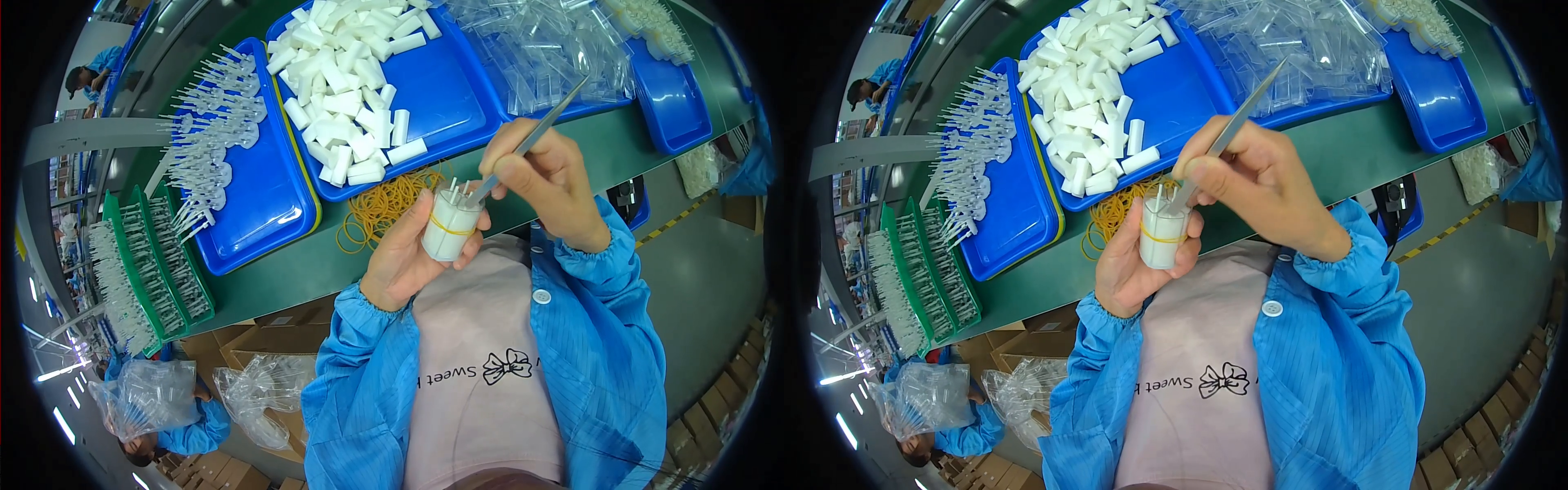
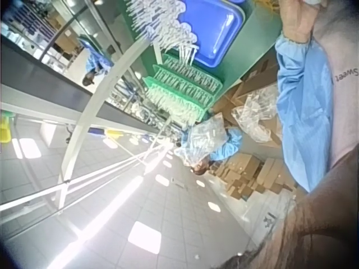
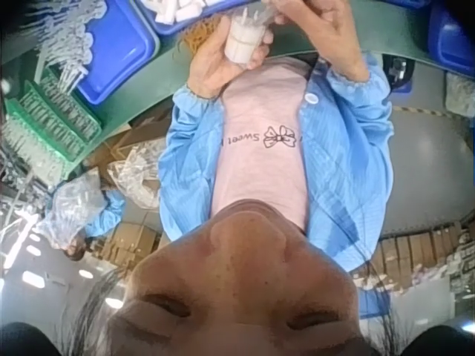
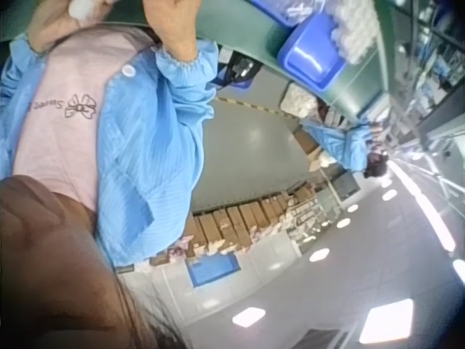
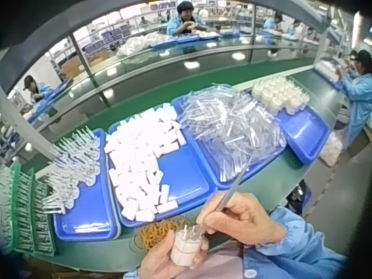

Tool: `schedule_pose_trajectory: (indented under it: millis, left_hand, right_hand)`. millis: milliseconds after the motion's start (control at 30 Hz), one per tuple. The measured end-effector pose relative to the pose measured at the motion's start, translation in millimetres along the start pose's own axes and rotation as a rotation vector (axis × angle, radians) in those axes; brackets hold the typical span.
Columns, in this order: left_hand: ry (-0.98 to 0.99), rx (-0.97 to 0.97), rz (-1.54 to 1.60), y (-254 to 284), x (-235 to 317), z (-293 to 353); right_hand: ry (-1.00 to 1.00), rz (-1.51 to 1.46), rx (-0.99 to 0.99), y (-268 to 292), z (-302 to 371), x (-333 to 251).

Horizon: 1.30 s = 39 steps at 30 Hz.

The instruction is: The person assembles bundles of applicator components by fitting white foam pieces and plastic pins into clear plastic sleeves, securing the grouped pieces with a rubber band, and adjusting them using tweezers.

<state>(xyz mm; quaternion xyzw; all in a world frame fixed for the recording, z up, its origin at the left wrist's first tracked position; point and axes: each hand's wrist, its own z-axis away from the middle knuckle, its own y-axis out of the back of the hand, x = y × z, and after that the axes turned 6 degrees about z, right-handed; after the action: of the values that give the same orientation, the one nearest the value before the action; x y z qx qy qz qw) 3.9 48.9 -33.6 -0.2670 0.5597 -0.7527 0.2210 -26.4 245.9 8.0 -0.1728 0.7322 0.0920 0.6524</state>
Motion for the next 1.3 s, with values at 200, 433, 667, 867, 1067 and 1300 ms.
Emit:
schedule_pose_trajectory:
  millis: [200,433,667,867,1067,1300]
  left_hand:
    - [0.034,0.013,0.022,-4,-1,0]
    - [0.038,0.046,-0.005,-3,-1,2]
    - [-0.096,0.111,-0.280,-13,-1,2]
    - [-0.215,0.144,-0.452,-20,-3,0]
    - [-0.274,0.202,-0.534,-21,-3,1]
    - [-0.218,0.199,-0.513,-13,-1,-1]
  right_hand:
    - [-0.056,0.022,-0.014,3,-2,-6]
    - [0.007,0.085,-0.075,0,0,-7]
    - [0.083,0.153,0.103,-2,3,-2]
    - [-0.005,0.051,0.115,-2,-3,-2]
    - [-0.049,0.008,0.073,-7,-3,0]
    - [0.182,0.402,0.066,-9,0,8]
